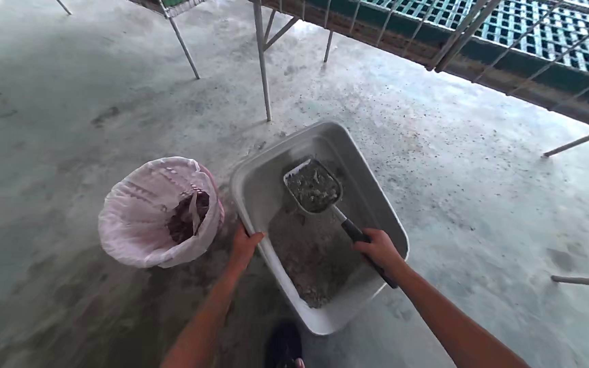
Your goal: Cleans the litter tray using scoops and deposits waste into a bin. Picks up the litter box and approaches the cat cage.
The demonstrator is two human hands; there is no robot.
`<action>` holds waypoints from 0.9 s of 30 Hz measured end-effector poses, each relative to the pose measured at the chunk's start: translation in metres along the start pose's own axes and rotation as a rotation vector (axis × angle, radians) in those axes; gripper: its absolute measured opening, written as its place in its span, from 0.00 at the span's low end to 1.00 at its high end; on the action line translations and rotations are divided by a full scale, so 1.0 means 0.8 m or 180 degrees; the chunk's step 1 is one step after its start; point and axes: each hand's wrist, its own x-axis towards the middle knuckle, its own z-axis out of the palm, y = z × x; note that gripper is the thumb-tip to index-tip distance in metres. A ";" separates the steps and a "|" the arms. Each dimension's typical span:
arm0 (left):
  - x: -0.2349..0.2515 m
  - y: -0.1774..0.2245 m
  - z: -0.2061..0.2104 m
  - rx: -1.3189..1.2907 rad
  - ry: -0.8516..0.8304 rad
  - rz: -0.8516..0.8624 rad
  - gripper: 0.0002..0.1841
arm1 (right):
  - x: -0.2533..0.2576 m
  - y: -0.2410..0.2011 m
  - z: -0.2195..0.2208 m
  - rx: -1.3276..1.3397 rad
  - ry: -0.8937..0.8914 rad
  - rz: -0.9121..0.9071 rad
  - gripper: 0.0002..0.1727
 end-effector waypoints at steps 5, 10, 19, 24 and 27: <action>0.033 -0.065 -0.015 -0.0132 0.0251 -0.0527 0.41 | -0.024 0.016 0.020 -0.0272 0.0004 0.0043 0.16; -0.023 -0.100 0.001 -0.0327 0.0080 -0.0931 0.46 | -0.018 0.032 0.025 -0.0214 0.0060 0.0231 0.12; -0.174 -0.153 0.099 -0.0593 -0.0749 -0.2132 0.31 | -0.018 0.034 0.038 -0.0639 -0.0166 0.0188 0.15; -0.160 -0.151 0.102 -0.0400 -0.0532 -0.2208 0.22 | -0.020 0.024 0.047 -0.0499 -0.0046 0.0308 0.13; -0.157 -0.141 0.100 -0.0436 -0.0421 -0.2101 0.20 | -0.017 0.016 0.044 -0.0587 -0.0081 0.0342 0.15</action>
